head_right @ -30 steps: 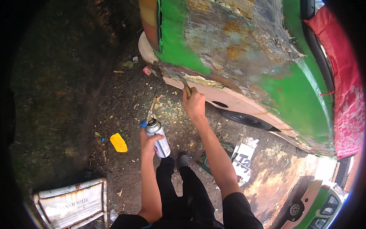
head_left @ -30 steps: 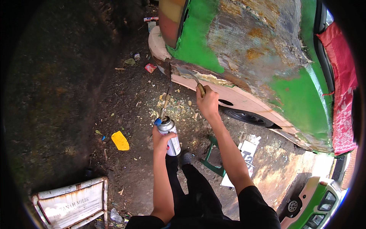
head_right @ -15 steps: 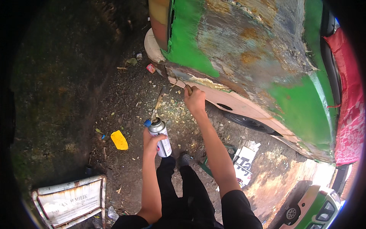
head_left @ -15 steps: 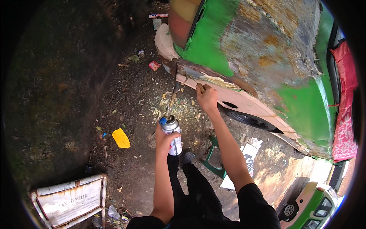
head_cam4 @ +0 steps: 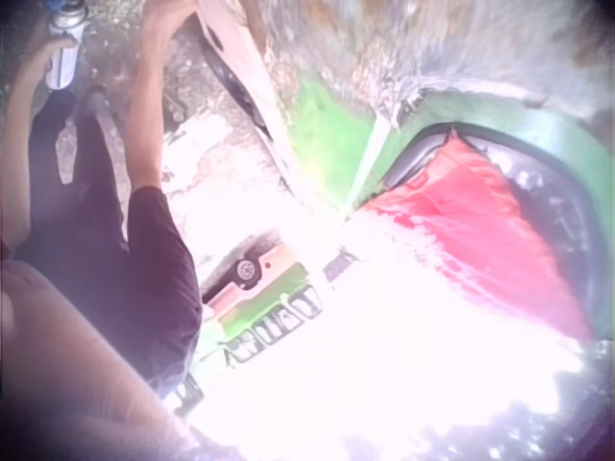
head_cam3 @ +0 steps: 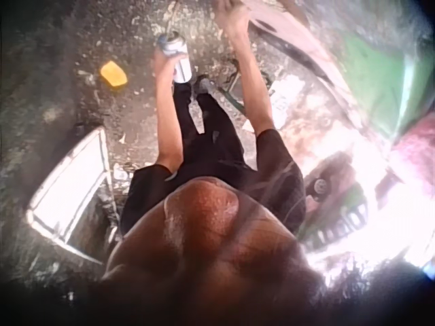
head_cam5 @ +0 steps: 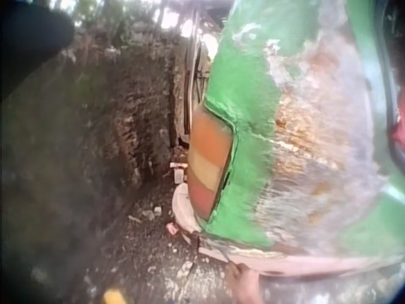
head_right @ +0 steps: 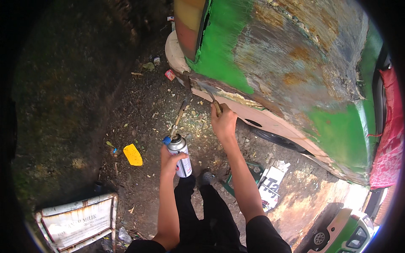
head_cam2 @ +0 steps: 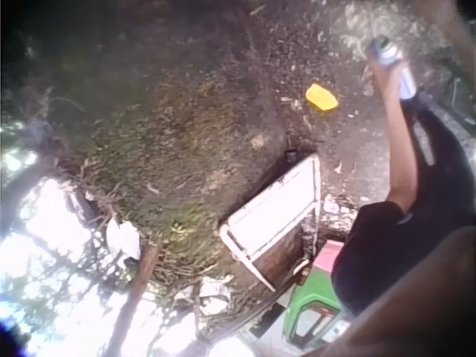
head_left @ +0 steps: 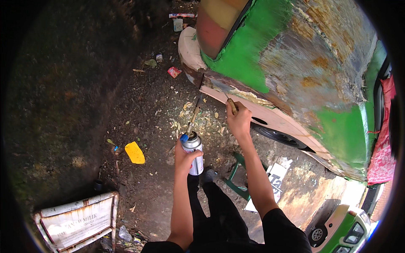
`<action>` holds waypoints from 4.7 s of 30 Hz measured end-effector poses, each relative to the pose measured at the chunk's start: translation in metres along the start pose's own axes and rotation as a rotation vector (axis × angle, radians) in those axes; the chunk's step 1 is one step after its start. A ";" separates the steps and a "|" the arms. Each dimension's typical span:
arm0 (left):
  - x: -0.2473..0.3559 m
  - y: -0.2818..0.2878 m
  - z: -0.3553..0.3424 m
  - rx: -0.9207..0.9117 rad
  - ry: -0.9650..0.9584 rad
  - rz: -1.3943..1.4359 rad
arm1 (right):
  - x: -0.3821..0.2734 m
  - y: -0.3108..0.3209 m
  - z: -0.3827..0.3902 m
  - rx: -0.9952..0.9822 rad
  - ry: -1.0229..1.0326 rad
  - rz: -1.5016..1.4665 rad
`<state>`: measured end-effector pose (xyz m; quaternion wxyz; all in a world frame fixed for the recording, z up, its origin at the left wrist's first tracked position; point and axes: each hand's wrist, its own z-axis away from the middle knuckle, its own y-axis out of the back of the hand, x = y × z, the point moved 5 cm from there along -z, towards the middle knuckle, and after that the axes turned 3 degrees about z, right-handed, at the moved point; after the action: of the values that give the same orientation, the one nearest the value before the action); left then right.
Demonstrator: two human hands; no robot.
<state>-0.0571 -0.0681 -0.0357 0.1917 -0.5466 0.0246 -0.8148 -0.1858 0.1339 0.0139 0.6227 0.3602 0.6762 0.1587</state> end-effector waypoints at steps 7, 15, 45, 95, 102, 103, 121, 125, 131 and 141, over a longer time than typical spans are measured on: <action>-0.012 -0.001 -0.006 -0.017 0.033 -0.012 | 0.002 -0.007 -0.002 -0.050 0.029 0.022; -0.007 -0.004 -0.009 -0.023 0.032 -0.033 | 0.012 -0.022 -0.009 -0.075 0.064 0.069; -0.009 0.004 0.013 -0.009 -0.002 0.002 | 0.011 -0.003 -0.009 -0.075 -0.001 0.092; -0.017 -0.008 -0.022 -0.006 0.023 0.010 | 0.052 0.006 0.013 -0.111 -0.076 -0.036; -0.018 -0.023 -0.045 -0.055 0.027 -0.017 | 0.067 0.009 0.031 -0.197 -0.190 -0.048; -0.018 -0.025 -0.046 -0.061 0.025 -0.015 | 0.067 0.008 0.032 -0.208 -0.197 -0.058; -0.022 -0.024 -0.065 -0.066 0.039 -0.024 | 0.054 -0.008 0.023 -0.235 -0.298 -0.165; -0.022 -0.024 -0.066 -0.074 0.030 -0.037 | 0.055 -0.010 0.021 -0.235 -0.295 -0.167; -0.025 -0.022 -0.067 -0.071 0.032 -0.075 | 0.054 -0.015 0.017 -0.215 -0.273 -0.165; -0.030 -0.018 -0.074 -0.065 0.049 -0.025 | 0.047 -0.020 0.012 -0.204 -0.270 -0.143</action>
<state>-0.1192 -0.0537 -0.0876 0.1629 -0.5327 0.0489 -0.8290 -0.1786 0.1492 -0.0355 0.7506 0.2643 0.5909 0.1322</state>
